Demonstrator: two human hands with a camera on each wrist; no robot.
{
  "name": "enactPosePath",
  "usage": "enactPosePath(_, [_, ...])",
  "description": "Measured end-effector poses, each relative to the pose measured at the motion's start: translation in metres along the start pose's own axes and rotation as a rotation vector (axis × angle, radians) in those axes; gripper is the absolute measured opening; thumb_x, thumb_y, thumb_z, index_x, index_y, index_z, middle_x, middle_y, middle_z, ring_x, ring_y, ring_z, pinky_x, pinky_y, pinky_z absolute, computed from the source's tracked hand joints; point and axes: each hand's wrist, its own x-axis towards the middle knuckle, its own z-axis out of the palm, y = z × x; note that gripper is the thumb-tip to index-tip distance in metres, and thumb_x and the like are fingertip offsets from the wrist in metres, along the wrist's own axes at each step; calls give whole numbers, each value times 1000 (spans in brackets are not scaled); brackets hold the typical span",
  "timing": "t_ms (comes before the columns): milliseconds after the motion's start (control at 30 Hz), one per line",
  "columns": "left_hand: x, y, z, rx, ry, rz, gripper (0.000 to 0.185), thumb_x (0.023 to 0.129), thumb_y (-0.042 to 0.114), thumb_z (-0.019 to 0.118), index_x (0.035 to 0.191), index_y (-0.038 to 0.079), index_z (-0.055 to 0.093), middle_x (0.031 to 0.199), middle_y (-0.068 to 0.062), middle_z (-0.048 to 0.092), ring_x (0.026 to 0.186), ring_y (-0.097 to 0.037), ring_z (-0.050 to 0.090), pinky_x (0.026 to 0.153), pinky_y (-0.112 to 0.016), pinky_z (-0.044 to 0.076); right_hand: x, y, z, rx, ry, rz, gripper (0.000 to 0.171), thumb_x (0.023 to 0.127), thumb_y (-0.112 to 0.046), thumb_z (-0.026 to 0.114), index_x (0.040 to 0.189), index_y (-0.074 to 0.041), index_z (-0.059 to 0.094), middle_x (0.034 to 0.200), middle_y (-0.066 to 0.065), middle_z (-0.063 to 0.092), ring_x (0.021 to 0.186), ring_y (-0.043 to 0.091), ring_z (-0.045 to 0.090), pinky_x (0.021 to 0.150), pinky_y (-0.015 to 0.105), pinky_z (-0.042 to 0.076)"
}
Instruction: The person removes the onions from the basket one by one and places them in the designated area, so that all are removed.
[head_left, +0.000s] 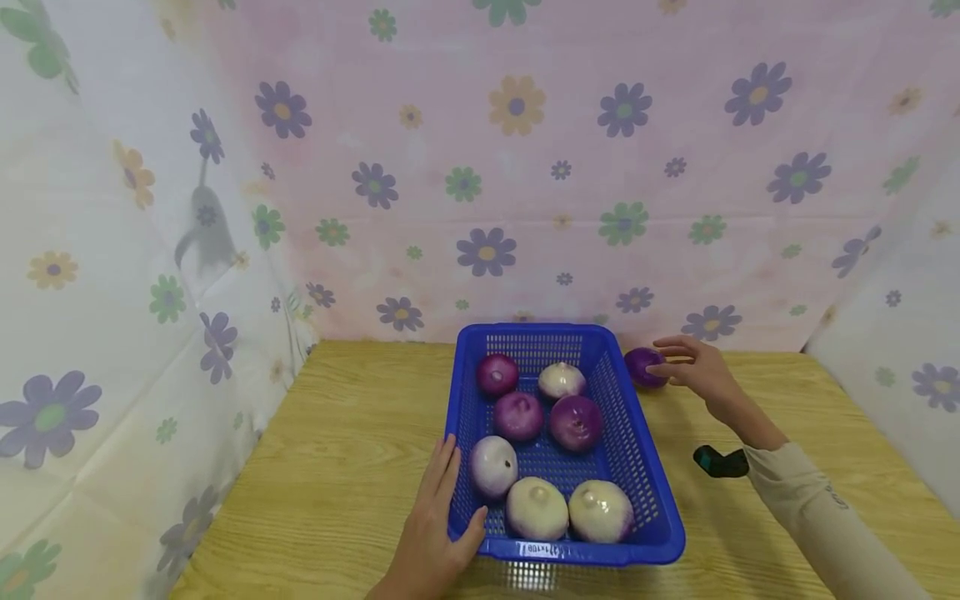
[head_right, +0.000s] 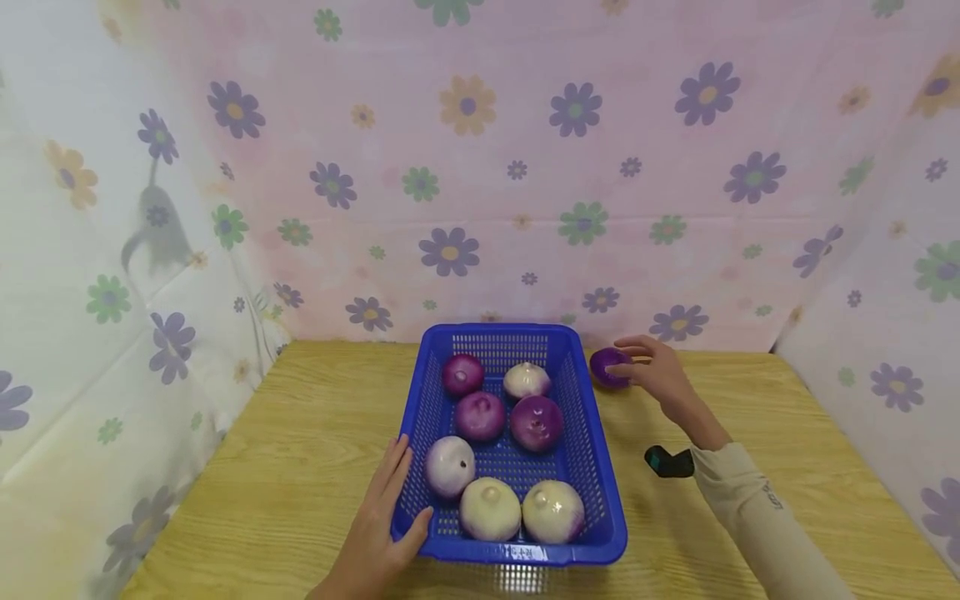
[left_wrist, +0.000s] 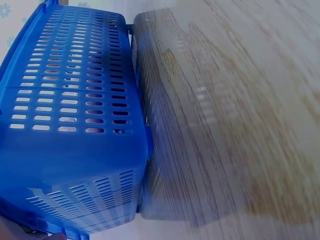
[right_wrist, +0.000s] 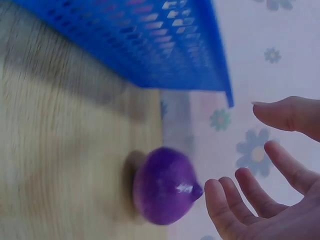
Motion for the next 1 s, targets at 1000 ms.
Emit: enactPosePath(1000, [0,-2,1,6,29,30,74,79,21,68,140,-7,37,150,-18,30,137,-36,27,111,-19,11,-15,-72,32,-37,-142,-145,54,85,-23,70,130,-1,49,129,25,49,115,43,48,88,46,48])
